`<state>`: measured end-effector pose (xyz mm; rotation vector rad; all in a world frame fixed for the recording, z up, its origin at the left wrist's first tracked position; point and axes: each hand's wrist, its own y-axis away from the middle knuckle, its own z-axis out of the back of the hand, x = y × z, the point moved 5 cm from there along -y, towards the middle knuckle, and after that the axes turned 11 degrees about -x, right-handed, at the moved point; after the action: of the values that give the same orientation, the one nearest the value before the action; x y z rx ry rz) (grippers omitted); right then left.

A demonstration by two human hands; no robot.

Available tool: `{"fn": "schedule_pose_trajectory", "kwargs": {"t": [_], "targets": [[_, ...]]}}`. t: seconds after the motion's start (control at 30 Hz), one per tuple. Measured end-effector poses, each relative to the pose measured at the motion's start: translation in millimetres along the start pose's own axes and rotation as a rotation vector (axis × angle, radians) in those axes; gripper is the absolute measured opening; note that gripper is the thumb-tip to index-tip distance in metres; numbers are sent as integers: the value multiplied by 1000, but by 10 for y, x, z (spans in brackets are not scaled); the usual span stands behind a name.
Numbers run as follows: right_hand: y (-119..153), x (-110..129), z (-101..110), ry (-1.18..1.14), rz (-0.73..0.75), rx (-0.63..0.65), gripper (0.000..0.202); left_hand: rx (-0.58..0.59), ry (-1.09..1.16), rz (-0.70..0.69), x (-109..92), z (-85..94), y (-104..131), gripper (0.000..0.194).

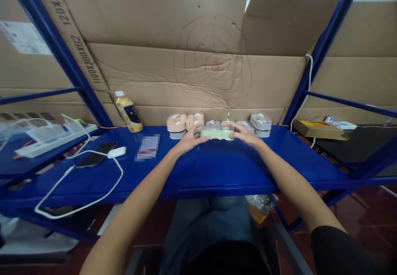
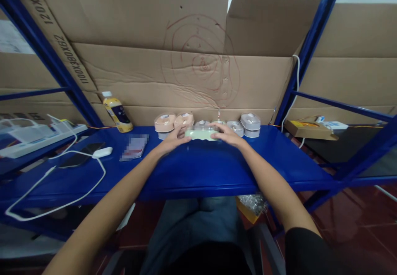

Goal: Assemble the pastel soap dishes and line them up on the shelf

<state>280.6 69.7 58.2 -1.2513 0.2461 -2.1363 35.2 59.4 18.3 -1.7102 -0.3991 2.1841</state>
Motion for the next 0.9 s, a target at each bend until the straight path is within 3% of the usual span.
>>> {"fn": "schedule_pose_trajectory", "kwargs": {"t": [0.1, 0.23, 0.33, 0.43, 0.53, 0.63, 0.7, 0.83, 0.9], "targets": [[79, -52, -179, -119, -5, 190, 65, 122, -59, 29, -18, -36, 145, 84], [128, -126, -328, -76, -18, 320, 91, 156, -219, -55, -49, -126, 274, 101], [150, -130, -393, 103, 6, 245, 101, 141, -302, -117, -56, -208, 301, 111], [163, -53, -460, 258, 122, 112, 97, 134, -311, -148, -49, -254, 309, 115], [163, 6, -478, 286, 227, 62, 89, 154, -287, -154, -17, -261, 311, 116], [122, -36, -335, 246, 221, 33, 78, 150, -296, -167, 17, -240, 304, 117], [81, -114, -173, 228, 166, -4, 69, 150, -336, -222, 7, -235, 309, 105], [19, -302, 117, 270, 30, -128, 62, 219, -473, -307, -31, -282, 356, 58], [7, -363, 174, 299, -15, -170, 63, 226, -501, -313, -41, -293, 369, 49]]}}
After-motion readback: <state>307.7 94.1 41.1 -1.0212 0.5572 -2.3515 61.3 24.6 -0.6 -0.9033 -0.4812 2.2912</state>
